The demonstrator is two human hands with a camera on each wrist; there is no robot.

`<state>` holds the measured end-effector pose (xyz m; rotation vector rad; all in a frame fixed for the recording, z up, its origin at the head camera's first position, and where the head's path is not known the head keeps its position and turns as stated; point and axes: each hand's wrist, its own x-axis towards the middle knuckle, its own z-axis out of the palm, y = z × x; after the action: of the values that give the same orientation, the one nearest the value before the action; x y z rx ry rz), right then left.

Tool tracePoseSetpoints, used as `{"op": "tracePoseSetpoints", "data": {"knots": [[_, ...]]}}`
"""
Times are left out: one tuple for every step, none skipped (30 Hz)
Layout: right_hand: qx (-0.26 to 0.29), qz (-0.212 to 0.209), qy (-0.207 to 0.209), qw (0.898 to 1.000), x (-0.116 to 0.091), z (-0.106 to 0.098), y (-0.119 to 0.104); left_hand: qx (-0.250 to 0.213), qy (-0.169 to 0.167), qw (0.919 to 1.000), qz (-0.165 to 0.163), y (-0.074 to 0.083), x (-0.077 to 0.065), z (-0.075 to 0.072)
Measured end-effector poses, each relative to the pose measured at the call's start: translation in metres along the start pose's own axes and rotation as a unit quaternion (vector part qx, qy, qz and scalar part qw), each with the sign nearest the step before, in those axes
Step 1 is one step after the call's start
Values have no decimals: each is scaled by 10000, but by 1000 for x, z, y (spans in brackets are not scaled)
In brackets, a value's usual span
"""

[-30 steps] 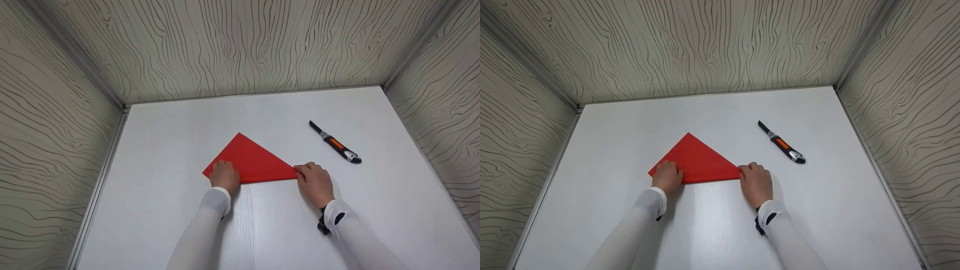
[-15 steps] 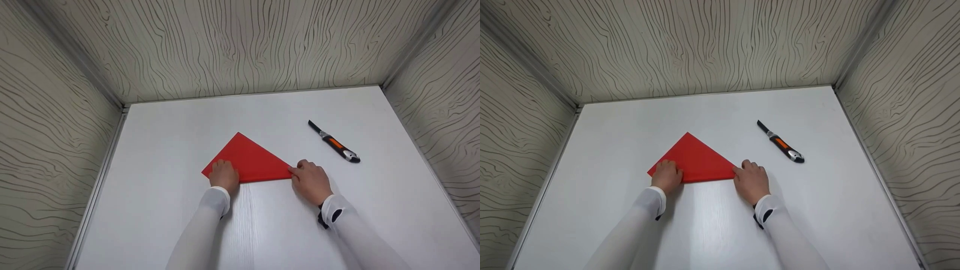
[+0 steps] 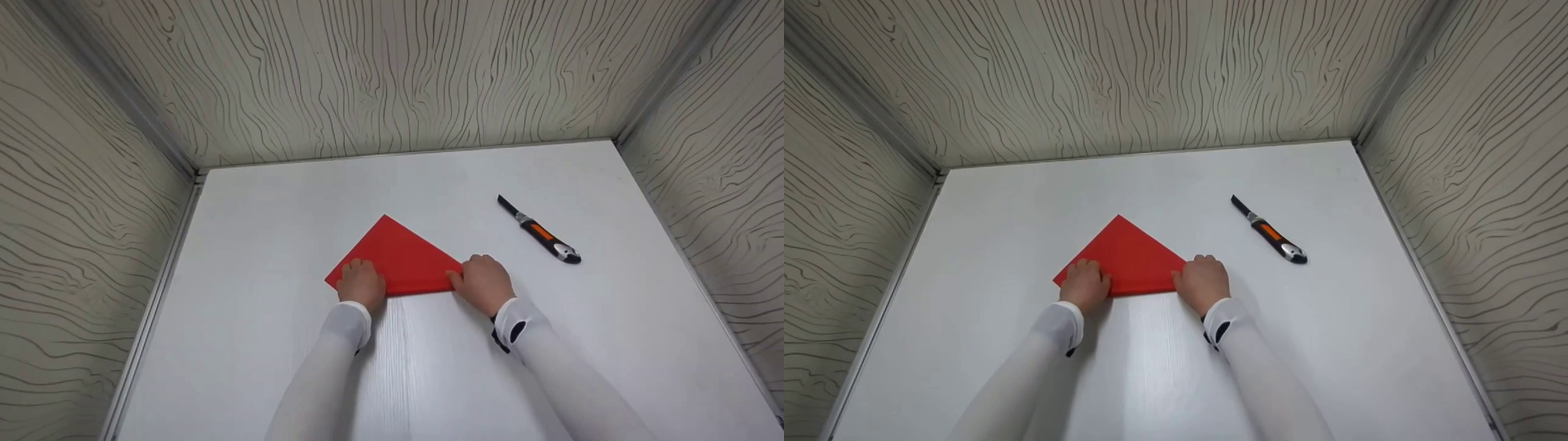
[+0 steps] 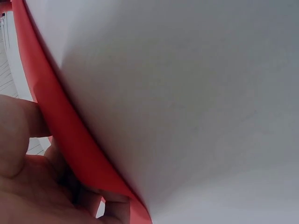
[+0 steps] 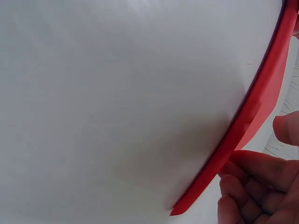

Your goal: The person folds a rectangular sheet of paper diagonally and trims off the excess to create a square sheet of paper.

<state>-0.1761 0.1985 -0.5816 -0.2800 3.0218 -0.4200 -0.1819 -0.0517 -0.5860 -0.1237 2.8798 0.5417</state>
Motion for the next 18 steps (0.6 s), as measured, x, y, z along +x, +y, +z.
{"op": "tracePoseSetpoints", "data": {"knots": [[10,73,-46,10000,2,-1,-2,-4,-16,10000,-21,0,0,0],[-2,142,-91,9999,4,-1,-4,-2,-26,10000,-35,0,-1,0],[-27,193,-128,9997,5,-2,-5,-2,-41,10000,-49,-1,-1,0],[-50,233,-163,9996,7,-2,-7,3,-37,10000,-49,-1,-1,1],[-74,267,-196,9994,9,-2,-8,19,-32,10000,-53,-2,-1,1],[-100,307,-236,9992,10,-2,-10,42,-21,10000,-58,-2,0,2],[-100,362,-266,9989,11,-2,-11,63,-5,10000,-58,-3,0,2],[-102,400,-280,9988,12,-2,-12,79,13,10000,-58,-3,0,3],[-86,439,-285,9986,13,-2,-12,96,24,9999,-58,-4,0,4],[-57,482,-285,9984,14,-1,-13,113,49,9999,-48,-4,1,4],[-27,518,-278,9983,15,-1,-13,136,66,9999,-38,-4,1,4],[17,555,-270,9981,15,0,-14,139,86,9999,-27,-4,1,5],[61,584,-260,9979,16,0,-14,146,99,9998,-15,-4,0,5],[91,606,-257,9978,16,1,-14,161,102,9998,0,-3,0,5],[119,637,-251,9976,17,2,-14,171,105,9998,17,-3,0,5],[136,667,-242,9974,17,3,-13,173,111,9998,38,-3,0,5],[157,701,-231,9971,17,3,-13,172,104,9998,53,-2,0,4],[172,736,-224,9969,17,4,-12,164,105,9998,67,-2,0,4]]}}
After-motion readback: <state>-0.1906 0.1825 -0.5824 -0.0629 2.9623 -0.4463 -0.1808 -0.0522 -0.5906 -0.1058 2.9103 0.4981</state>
